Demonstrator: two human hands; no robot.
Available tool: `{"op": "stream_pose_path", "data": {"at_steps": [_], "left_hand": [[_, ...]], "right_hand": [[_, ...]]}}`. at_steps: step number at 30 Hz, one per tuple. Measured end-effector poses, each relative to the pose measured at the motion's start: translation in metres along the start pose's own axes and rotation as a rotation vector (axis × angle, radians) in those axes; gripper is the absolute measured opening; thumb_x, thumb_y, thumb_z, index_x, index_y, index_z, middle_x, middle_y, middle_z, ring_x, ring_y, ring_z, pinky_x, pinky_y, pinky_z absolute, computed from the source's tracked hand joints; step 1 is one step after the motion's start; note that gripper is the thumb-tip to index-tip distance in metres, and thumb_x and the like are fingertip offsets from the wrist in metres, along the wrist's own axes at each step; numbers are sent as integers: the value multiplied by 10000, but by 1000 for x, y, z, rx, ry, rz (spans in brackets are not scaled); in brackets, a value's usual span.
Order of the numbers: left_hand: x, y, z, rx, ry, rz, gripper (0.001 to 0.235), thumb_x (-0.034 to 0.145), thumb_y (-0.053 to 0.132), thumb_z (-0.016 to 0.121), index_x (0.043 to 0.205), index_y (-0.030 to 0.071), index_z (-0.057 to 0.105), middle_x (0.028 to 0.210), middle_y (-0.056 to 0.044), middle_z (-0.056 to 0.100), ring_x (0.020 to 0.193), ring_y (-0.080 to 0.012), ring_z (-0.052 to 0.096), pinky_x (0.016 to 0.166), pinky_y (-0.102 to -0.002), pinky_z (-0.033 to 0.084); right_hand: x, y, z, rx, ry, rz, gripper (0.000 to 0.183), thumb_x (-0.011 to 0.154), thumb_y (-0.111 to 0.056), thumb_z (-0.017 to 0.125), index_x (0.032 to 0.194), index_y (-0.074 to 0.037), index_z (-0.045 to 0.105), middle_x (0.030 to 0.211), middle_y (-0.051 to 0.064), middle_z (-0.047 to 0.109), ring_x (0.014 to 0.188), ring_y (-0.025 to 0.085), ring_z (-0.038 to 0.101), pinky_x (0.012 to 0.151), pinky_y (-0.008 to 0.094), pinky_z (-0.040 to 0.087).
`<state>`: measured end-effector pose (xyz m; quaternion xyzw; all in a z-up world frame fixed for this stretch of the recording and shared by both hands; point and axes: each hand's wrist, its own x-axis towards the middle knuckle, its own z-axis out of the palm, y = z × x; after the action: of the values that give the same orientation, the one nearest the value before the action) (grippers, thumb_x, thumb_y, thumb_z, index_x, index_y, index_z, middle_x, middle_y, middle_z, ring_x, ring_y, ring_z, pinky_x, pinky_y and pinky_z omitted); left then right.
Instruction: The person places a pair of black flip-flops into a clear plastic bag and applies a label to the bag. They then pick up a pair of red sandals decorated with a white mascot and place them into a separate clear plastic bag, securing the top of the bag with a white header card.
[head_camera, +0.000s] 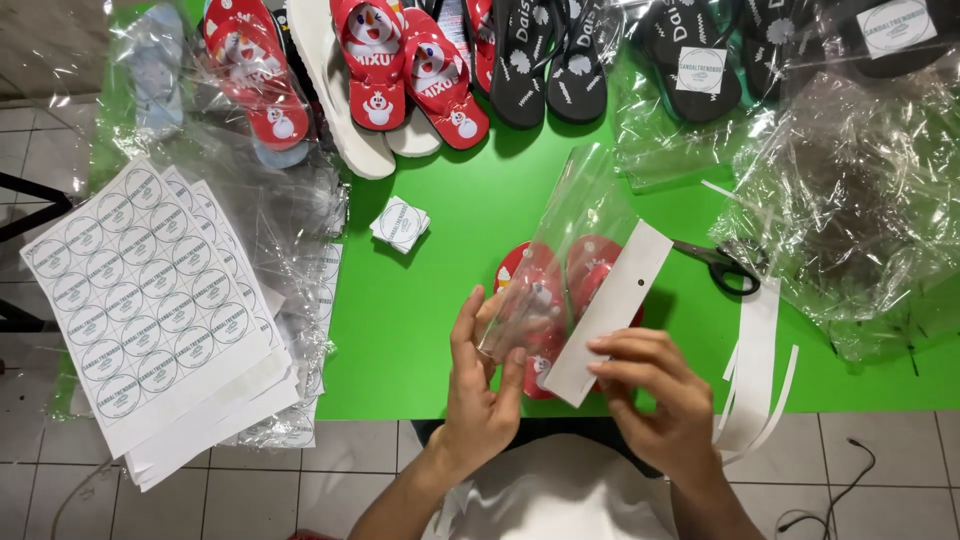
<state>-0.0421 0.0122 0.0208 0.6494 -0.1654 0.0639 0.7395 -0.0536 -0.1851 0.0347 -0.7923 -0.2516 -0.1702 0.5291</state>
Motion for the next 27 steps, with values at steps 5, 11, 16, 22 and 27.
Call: {"op": "stream_pose_path", "data": {"at_steps": [5, 11, 16, 22, 27], "left_hand": [[8, 1, -4, -16, 32, -24, 583, 1088, 24, 464, 1590, 57, 170, 1548, -231, 447, 1154, -316, 737, 844, -302, 639], [28, 13, 1, -90, -23, 40, 780, 912, -222, 438, 1587, 92, 202, 1525, -254, 465, 1262, -331, 633, 936, -388, 627], [42, 30, 7, -92, -20, -12, 664, 981, -128, 481, 1563, 73, 233, 1478, -254, 512, 1018, -208, 669, 720, -267, 560], [44, 22, 12, -151, 9, -78, 615, 1034, -12, 526, 1562, 18, 214, 1464, -244, 501, 1174, -260, 635, 814, -306, 661], [43, 13, 10, -121, 27, -102, 616, 1036, -10, 534, 1570, 50, 233, 1472, -226, 498, 1190, -218, 626, 837, -249, 594]], "right_hand": [[-13, 17, -10, -154, 398, 439, 93, 973, -45, 697, 1058, -23, 667, 1002, 98, 658, 847, 162, 573, 767, 247, 491], [-20, 26, -11, 22, 384, 724, 378, 884, -121, 745, 1177, -41, 521, 977, 124, 717, 824, 170, 691, 710, 268, 546], [-39, 42, -4, 358, 454, 618, 666, 734, -71, 832, 1216, -120, 375, 1032, 132, 675, 867, 189, 704, 688, 258, 555], [-38, 43, 3, 409, 795, 460, 503, 877, -12, 745, 1144, -178, 352, 857, 87, 685, 476, 202, 583, 433, 299, 514], [-39, 44, -1, 533, 820, 432, 224, 1064, -158, 565, 1163, -202, 369, 681, 85, 541, 482, 200, 547, 386, 314, 484]]}}
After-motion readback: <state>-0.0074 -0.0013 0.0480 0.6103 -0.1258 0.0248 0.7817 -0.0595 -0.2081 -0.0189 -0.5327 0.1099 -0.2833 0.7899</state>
